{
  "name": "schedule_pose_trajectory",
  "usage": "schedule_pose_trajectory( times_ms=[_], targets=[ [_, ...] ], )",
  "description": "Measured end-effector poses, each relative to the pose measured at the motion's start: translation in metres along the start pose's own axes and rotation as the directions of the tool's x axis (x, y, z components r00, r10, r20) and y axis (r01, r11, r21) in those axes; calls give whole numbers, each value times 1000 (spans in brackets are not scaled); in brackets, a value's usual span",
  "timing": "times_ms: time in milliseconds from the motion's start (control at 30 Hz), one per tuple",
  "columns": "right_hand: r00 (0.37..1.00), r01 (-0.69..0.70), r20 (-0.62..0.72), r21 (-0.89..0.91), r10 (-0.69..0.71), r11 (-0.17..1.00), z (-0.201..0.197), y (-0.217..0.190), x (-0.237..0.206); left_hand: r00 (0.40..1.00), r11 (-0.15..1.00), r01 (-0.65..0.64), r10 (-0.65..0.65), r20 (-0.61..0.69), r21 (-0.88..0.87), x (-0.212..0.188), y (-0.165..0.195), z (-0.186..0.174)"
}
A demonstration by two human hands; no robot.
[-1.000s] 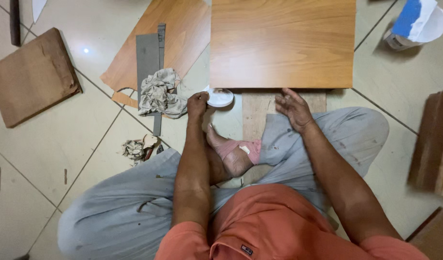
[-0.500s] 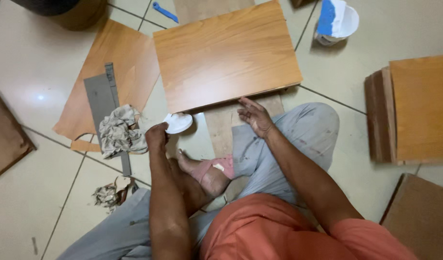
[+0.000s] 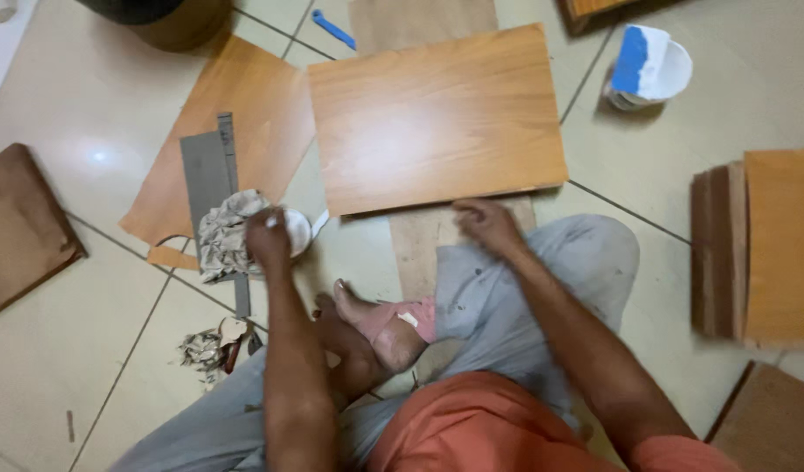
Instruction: The person applies white glue to a wooden board using a blue spreader, then wipes the surface with a cloth. They flip the board and continue applying glue to the other side, then move to a second board and repeat the process.
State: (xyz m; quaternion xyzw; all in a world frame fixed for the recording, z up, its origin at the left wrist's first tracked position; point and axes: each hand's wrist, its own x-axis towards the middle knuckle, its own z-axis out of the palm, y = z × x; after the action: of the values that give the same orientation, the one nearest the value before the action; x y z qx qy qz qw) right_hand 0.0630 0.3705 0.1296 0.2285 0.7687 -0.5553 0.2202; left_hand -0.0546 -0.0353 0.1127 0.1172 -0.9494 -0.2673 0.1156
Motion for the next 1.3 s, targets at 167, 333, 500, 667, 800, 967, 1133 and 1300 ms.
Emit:
schedule_pose_trajectory(
  times_ms=[167,333,500,667,800,967,1133,1300],
  targets=[
    [668,372,-601,-242,-440,896,-88,-52,34,983,965,-47,90,160,-257,33,72,41],
    [837,102,-545,68,-48,992,-145,-80,64,934,863,38,149,326,-504,51,130,67],
    [826,307,-561,521,49,797,-138,-80,74,968,660,183,10,252,-729,52,145,75],
    [442,889,-834,359,-331,283,-156,-70,77,987,0,144,-77,143,-990,69,126,58],
    [483,873,-781,393,-396,290,-170,-64,64,985,-40,75,160,67,-996,78,118,43],
    [869,425,-377,901,-322,93,-151,-18,54,837,-119,547,58,544,-829,43,94,37],
    [856,513,-391,719,-337,470,-136,28,69,802,231,594,-89,591,-771,15,60,50],
    [849,482,-463,482,-254,731,-144,21,73,915,633,308,7,404,-710,4,55,65]
  ],
)
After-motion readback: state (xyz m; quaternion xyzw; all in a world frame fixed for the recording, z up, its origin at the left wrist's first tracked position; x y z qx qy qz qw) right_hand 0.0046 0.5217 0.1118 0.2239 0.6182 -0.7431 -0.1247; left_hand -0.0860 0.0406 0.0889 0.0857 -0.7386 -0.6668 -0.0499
